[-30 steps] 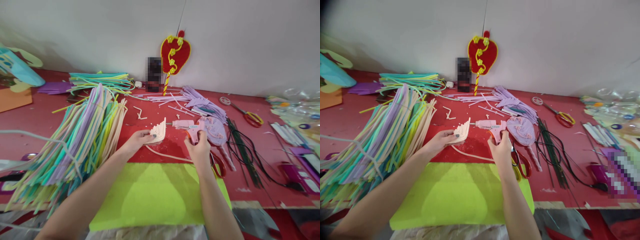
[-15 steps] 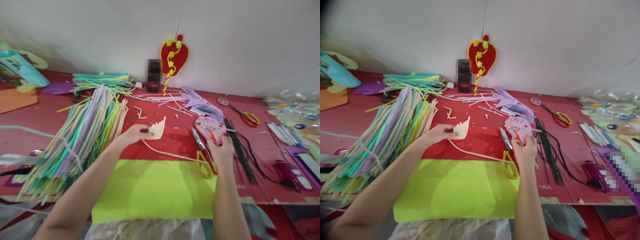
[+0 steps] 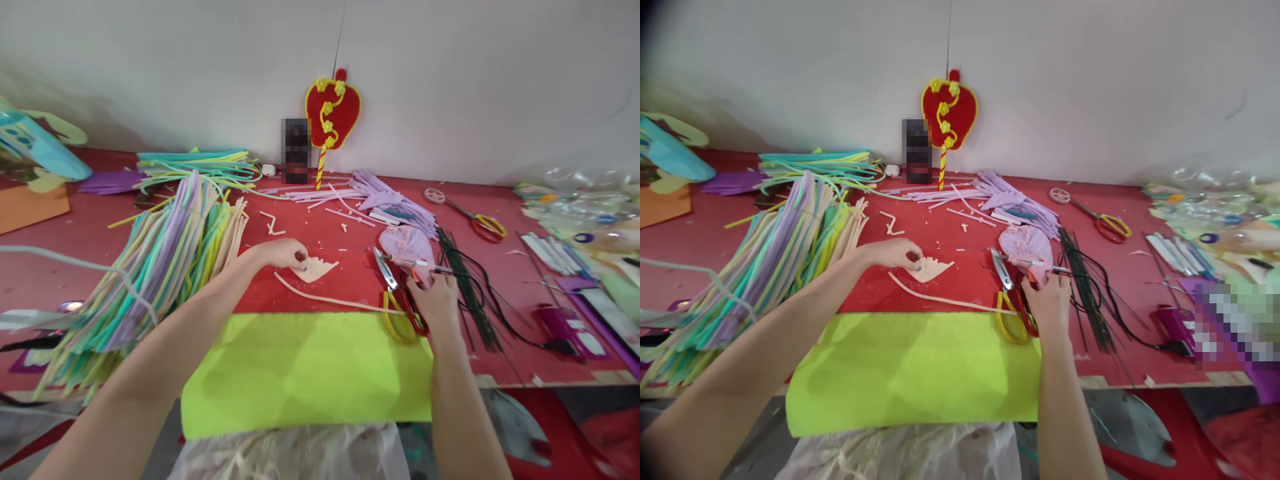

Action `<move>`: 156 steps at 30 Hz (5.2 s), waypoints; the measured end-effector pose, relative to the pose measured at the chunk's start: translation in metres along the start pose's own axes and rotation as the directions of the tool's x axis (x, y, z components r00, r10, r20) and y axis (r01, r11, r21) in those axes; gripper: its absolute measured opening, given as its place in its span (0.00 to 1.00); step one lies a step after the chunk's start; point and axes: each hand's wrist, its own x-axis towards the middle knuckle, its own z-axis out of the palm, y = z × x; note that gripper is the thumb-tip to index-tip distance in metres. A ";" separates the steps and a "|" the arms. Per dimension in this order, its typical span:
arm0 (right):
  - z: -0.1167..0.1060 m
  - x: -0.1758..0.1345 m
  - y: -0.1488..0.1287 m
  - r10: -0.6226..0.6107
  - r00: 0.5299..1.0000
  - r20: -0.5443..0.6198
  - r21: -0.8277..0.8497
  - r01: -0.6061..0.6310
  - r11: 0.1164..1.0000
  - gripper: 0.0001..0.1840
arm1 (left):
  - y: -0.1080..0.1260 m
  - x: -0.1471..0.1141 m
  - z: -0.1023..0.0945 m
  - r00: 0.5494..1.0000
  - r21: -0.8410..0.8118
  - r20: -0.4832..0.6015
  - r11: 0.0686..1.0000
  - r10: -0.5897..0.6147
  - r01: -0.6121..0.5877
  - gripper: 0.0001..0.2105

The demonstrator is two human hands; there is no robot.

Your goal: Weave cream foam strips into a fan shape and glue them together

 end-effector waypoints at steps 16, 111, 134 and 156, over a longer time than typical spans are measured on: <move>-0.016 -0.054 -0.116 -0.743 0.640 0.194 0.415 0.633 0.653 0.11 | 0.001 -0.071 0.020 0.897 0.480 -0.299 0.864 0.326 -0.154 0.10; 0.035 0.007 -0.137 -0.913 0.372 0.168 0.559 0.727 0.399 0.12 | -0.034 -0.043 0.052 0.823 0.352 -0.521 0.935 0.227 -0.036 0.13; 0.043 0.009 -0.139 -0.887 0.443 0.132 0.713 0.579 0.396 0.09 | -0.033 -0.042 0.050 0.836 0.292 -0.504 0.954 0.216 -0.071 0.11; 0.036 0.006 -0.143 -0.895 0.395 0.209 0.581 0.686 0.439 0.12 | -0.034 -0.038 0.044 0.868 0.444 -0.388 0.888 0.311 -0.120 0.06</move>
